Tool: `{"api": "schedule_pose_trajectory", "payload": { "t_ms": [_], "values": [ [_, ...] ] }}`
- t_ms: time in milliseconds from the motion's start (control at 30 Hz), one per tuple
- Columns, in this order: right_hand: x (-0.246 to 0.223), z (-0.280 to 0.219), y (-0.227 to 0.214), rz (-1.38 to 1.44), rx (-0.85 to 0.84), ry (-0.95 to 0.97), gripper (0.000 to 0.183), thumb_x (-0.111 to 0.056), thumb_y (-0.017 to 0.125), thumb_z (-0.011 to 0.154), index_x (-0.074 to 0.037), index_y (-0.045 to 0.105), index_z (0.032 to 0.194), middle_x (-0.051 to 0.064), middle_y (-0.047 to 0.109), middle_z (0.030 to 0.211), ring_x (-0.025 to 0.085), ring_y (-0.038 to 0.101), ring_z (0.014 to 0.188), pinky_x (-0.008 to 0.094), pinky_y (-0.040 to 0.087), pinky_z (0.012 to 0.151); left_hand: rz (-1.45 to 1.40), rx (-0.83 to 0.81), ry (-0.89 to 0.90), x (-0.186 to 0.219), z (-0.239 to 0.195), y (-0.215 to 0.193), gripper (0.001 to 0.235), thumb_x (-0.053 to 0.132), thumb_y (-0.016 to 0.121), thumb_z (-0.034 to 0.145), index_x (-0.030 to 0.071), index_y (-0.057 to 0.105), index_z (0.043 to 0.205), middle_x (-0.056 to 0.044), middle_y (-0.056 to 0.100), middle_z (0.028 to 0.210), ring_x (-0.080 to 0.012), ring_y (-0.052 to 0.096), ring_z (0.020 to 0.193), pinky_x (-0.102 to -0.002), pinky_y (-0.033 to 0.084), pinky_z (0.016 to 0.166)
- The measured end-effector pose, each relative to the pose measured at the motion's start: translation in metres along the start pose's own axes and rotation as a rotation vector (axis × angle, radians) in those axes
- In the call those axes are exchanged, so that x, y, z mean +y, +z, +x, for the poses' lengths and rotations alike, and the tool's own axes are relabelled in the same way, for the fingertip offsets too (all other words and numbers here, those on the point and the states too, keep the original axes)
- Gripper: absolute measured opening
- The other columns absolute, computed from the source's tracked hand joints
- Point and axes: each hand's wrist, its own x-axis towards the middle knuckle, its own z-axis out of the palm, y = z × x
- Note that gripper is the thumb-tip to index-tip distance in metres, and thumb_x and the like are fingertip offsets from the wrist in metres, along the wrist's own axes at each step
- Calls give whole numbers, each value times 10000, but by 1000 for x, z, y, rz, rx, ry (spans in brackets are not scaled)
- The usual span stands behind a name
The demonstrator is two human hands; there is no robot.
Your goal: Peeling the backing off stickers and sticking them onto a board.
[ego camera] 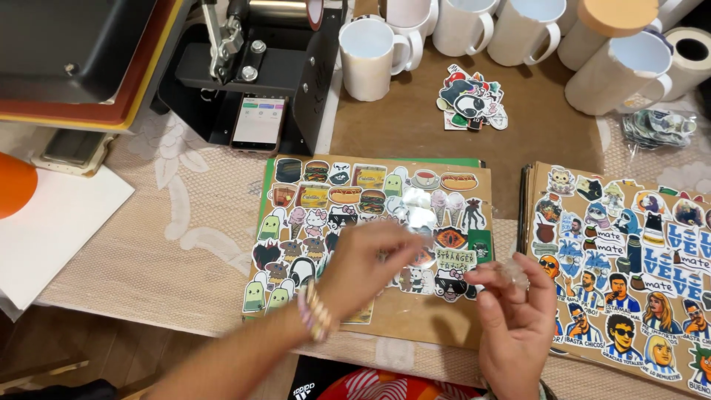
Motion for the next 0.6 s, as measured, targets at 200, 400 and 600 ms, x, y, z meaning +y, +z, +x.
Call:
{"api": "schedule_pose_trajectory", "payload": {
  "t_ms": [200,400,600],
  "values": [
    [14,-5,-3,-99,-26,-169,560,9,624,915,-59,368,1409,153,655,1066,255,669,1047,411,571,1023,824,9,511,-91,161,34,343,178,859,652,120,554,797,-67,610,778,-293,587,709,-458,444,525],
    [16,-7,-3,-65,-29,-149,558,-24,622,932,-62,349,1416,191,692,1113,273,693,1104,423,532,1060,1020,-3,342,-183,262,89,140,77,641,791,210,682,775,-25,666,798,-266,631,855,-432,500,632],
    [10,1,-12,54,-71,-98,707,-119,546,972,-100,187,1581,217,665,1289,336,575,1302,464,437,1122,375,83,398,-96,169,45,239,123,687,901,85,699,1136,-94,723,1089,-299,616,1013,-442,462,896]
  ]
}}
